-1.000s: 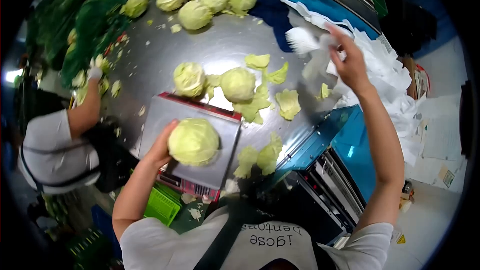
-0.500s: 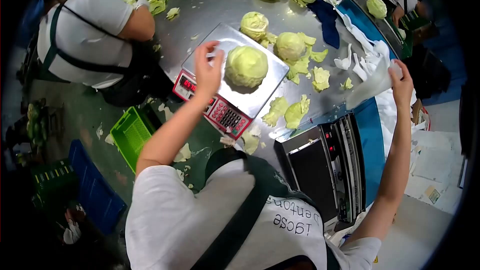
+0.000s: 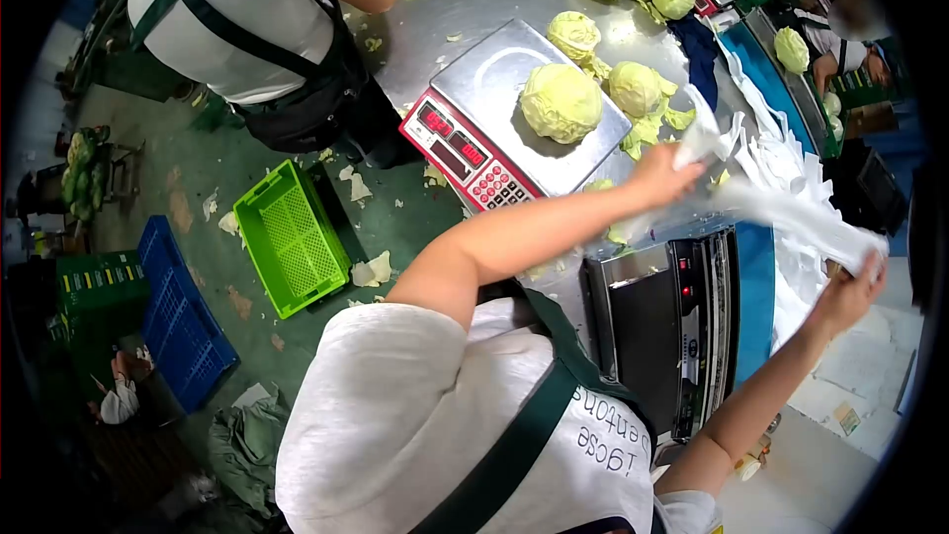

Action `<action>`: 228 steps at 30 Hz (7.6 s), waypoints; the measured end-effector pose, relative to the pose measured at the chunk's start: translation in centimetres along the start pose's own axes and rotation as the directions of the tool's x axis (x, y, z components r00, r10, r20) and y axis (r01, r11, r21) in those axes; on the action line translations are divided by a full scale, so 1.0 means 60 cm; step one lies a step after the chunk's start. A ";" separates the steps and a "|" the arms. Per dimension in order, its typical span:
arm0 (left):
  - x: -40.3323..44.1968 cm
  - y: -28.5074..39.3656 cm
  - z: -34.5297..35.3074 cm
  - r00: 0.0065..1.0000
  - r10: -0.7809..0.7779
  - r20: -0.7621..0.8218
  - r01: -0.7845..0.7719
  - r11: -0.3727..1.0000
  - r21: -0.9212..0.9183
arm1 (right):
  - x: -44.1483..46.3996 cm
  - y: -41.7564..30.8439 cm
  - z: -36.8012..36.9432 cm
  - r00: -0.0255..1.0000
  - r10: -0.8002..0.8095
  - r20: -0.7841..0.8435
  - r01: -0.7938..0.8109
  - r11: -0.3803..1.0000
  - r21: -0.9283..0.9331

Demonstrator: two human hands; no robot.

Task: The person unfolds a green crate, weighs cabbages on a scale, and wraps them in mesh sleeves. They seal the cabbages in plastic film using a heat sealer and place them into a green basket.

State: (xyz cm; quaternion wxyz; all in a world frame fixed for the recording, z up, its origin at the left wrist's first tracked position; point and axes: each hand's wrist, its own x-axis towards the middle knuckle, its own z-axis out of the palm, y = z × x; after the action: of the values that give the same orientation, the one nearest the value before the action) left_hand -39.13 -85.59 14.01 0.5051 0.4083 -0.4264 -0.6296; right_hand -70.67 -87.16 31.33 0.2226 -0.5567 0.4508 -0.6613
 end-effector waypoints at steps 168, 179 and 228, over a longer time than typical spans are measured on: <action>-0.070 -0.086 0.159 0.970 0.088 0.227 -0.204 0.803 0.560 | -1.317 0.043 -0.622 -0.074 0.391 -0.918 -0.989 -0.149 0.017; 0.217 -0.120 0.027 0.865 -0.478 0.154 0.411 0.850 0.328 | -0.360 0.033 -0.281 0.848 0.225 -0.480 -0.476 0.720 -0.504; 0.505 -0.153 -0.007 0.915 0.313 0.255 -0.343 0.271 0.900 | 0.044 0.466 0.171 0.465 0.716 0.522 0.449 0.317 -0.835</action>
State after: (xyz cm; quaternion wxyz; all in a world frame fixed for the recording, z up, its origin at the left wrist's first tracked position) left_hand -46.11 -114.31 2.67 0.2946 0.5162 -0.7879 -0.1611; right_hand -67.58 -106.69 8.87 0.1188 -0.7686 0.6116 0.1453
